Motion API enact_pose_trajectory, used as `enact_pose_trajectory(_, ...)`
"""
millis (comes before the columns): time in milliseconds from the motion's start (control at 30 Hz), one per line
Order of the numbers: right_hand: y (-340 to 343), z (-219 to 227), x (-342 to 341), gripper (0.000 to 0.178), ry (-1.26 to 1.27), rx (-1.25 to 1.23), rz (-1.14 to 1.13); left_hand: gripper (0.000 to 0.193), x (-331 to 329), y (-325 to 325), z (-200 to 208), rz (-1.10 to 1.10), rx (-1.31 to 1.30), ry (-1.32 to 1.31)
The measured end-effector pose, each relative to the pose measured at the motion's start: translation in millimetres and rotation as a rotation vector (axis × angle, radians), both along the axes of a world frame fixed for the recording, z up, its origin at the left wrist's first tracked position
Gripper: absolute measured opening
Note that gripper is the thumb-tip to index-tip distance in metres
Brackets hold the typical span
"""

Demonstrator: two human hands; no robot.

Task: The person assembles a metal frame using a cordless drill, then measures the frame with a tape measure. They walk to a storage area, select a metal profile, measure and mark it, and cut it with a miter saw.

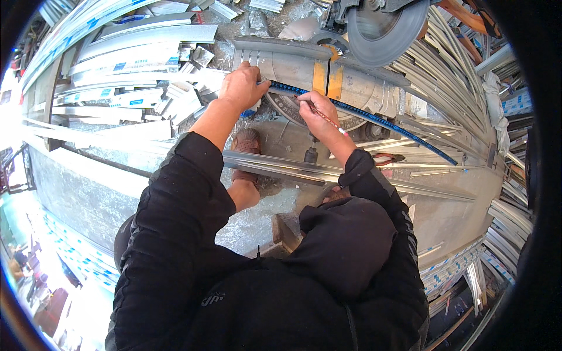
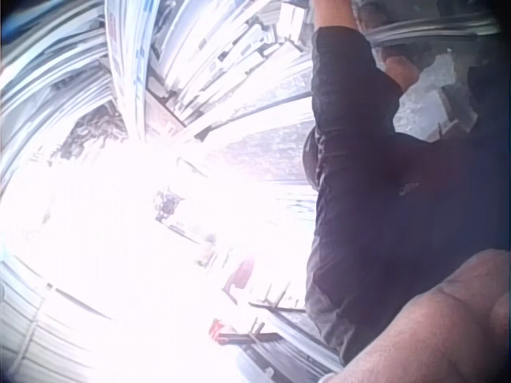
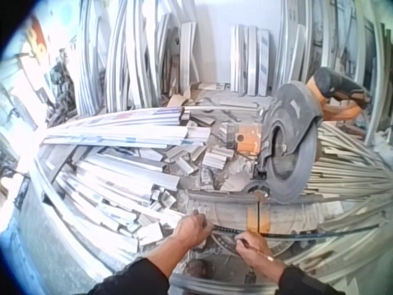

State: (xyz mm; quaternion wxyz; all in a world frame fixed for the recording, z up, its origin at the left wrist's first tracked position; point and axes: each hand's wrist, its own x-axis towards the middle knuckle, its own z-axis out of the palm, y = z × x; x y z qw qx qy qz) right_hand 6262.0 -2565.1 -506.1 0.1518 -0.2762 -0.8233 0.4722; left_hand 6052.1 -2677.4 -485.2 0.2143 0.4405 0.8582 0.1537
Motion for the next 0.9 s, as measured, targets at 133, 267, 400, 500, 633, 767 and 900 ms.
enact_pose_trajectory(133, 0.6, -2.1, -1.8, 0.013, 0.021, 0.04, 0.017, 0.038, -0.4, 0.1, -6.1, -0.01, 0.005, 0.015)
enact_pose_trajectory(267, 0.4, -4.7, -3.7, 0.013, 0.072, -0.013, -0.043, 0.038, 0.5, -0.9, -11.6, 0.009, 0.068, 0.054)
enact_pose_trajectory(400, 2.4, -2.5, 3.5, 0.013, -0.024, -0.241, -0.015, 0.039, -0.2, 0.3, -10.3, -0.002, 0.014, 0.037)
enact_pose_trajectory(500, 9.4, 3.1, 29.5, 0.015, 0.212, -0.451, -0.067, 0.038, -1.7, 3.0, -5.6, -0.021, -0.042, 0.039)
enact_pose_trajectory(633, 33.5, 10.8, 104.6, 0.03, 0.045, -0.796, -0.093, 0.036, -0.6, 0.4, 4.9, -0.087, -0.052, 0.029)
enact_pose_trajectory(767, 33.8, 2.4, 192.9, 0.044, 0.005, -1.045, -0.432, 0.027, 10.4, -10.8, 27.2, -0.387, 0.088, 0.014)
enact_pose_trajectory(900, 25.2, 5.3, 271.6, 0.042, 0.273, -1.079, -0.733, 0.028, 40.2, -6.4, 62.7, -0.582, -0.141, -0.272)
